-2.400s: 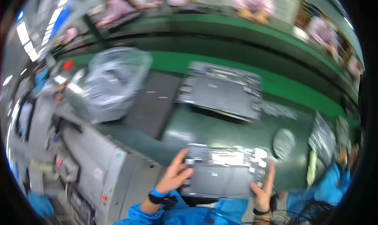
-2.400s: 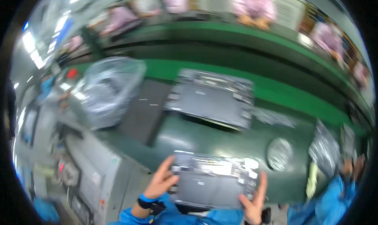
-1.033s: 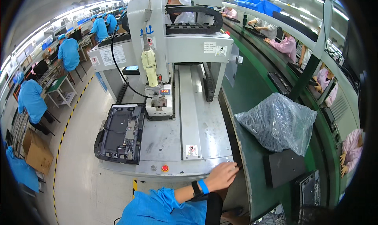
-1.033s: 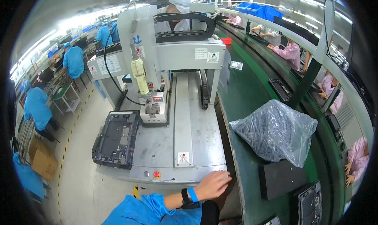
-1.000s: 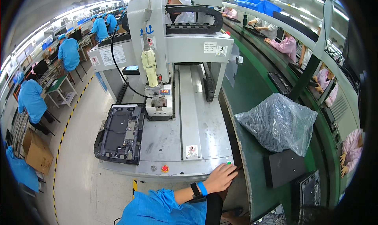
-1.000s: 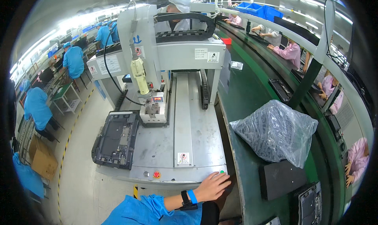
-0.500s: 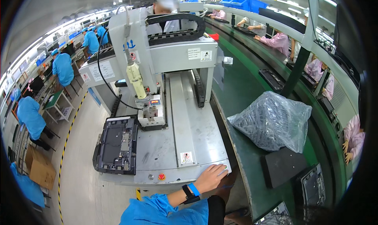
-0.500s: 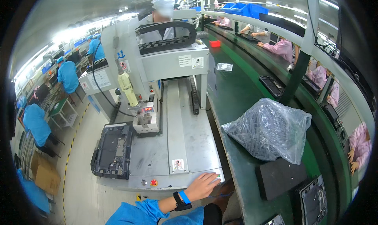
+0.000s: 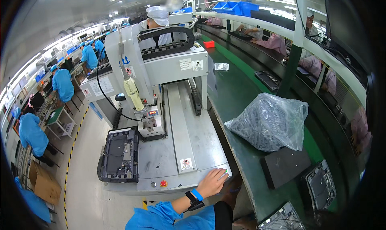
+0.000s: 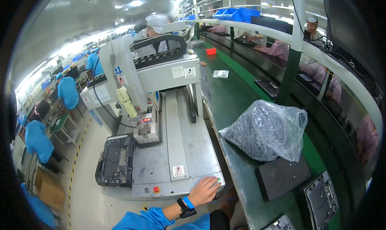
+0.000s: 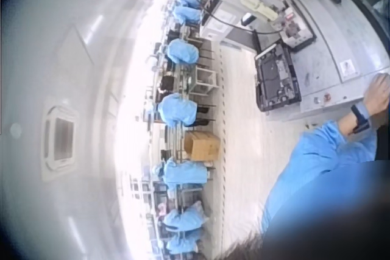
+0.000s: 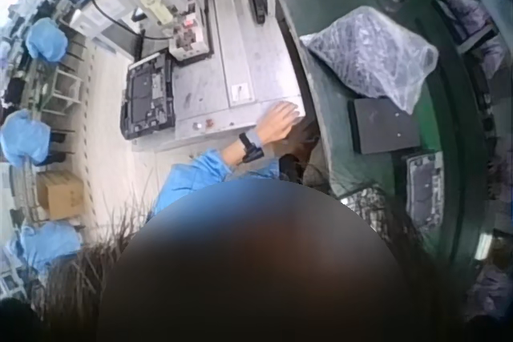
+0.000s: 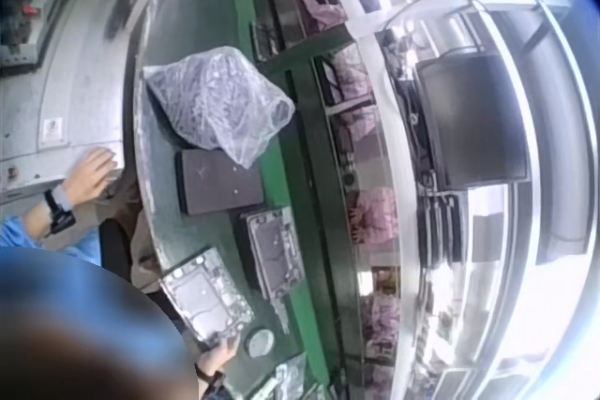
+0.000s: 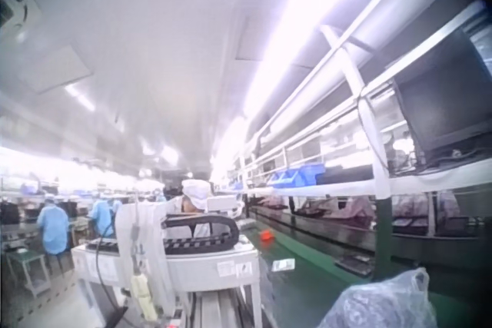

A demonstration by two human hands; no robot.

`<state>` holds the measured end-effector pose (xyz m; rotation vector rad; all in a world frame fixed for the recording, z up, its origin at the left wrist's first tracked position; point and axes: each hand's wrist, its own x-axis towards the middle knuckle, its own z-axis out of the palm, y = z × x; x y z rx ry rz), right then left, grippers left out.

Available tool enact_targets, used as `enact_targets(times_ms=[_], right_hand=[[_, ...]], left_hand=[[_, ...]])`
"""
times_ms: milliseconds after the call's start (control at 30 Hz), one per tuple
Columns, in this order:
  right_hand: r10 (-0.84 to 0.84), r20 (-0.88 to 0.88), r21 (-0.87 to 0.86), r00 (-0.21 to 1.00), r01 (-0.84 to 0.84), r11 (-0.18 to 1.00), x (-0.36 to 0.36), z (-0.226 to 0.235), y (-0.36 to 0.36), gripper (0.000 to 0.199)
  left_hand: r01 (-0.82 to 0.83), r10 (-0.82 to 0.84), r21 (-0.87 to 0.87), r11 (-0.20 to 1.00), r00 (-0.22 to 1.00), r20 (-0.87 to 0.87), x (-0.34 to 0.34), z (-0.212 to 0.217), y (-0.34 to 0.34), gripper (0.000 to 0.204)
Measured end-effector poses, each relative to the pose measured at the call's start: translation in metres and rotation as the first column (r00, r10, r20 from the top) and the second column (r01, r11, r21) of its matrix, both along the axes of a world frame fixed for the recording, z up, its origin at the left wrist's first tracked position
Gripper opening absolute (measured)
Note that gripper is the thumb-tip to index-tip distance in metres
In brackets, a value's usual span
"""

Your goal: Assembling internal components of a tablet or laptop device on a factory production line.

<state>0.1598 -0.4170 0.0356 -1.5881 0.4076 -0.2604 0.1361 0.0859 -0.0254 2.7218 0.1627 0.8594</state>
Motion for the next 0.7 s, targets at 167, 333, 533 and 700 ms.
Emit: enact_targets(times_ms=[167,333,533,700], right_hand=[[0.000,0.018,0.025,1.000,-0.001,1.000,0.001,-0.013,-0.011,0.064],[0.028,0.084,0.046,0.996,-0.032,0.998,0.004,-0.014,-0.012,0.065],[0.030,0.028,0.071,0.999,-0.031,0.997,-0.001,-0.033,-0.025,0.067],[0.182,0.107,0.133,0.977,-0.196,0.972,-0.006,-0.140,-0.112,0.066]], left_hand=[[-0.003,0.003,-0.013,1.000,1.000,0.030,0.003,-0.005,-0.002,0.037],[-0.002,0.002,-0.023,1.000,1.000,0.013,0.004,-0.003,-0.003,0.038],[0.013,-0.014,-0.014,1.000,0.999,-0.037,0.001,0.001,0.000,0.045],[0.031,-0.033,-0.019,0.999,0.994,-0.103,0.002,0.006,0.011,0.054]])
